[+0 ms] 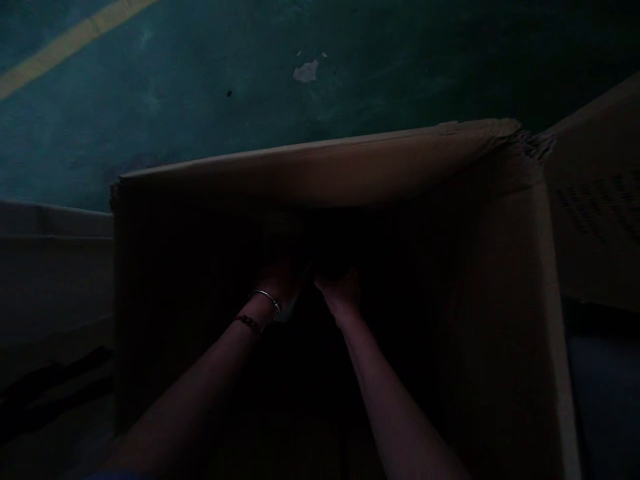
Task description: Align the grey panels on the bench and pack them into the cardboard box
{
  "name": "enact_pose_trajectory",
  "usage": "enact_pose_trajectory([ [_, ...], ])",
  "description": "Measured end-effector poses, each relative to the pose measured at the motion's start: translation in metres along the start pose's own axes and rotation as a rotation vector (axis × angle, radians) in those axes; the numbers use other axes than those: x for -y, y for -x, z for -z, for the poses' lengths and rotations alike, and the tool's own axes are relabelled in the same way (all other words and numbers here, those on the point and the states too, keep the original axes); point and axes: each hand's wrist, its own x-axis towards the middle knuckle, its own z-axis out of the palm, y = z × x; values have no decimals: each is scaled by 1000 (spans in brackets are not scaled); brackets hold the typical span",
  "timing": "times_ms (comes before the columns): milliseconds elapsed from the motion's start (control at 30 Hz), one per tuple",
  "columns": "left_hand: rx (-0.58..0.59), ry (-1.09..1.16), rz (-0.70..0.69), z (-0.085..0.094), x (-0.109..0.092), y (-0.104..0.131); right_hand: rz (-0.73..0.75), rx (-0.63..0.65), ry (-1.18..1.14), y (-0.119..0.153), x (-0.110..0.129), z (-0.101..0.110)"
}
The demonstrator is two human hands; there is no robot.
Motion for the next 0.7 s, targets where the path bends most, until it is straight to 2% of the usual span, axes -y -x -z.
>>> enact_pose_trajectory([
  [100, -43, 118, 9, 5, 6, 6, 37, 17, -56, -3, -7, 6],
  [267, 37, 221, 128, 16, 14, 29, 77, 138, -286, 12, -12, 35],
  [367, 13, 227, 170, 19, 14, 61, 28, 240, -353, 38, -16, 57],
  [467, 50, 351, 212, 15, 16, 104, -57, 310, -374, 66, -30, 79],
  [567, 103, 584, 266, -7, 24, 140, -130, 373, -357, 82, -53, 97],
  [633, 106, 769, 302, -33, 30, 153, -145, 364, -308, 83, -70, 102],
  [700, 113, 970, 353, -63, 34, 158, -144, 303, -237, 78, -86, 99],
])
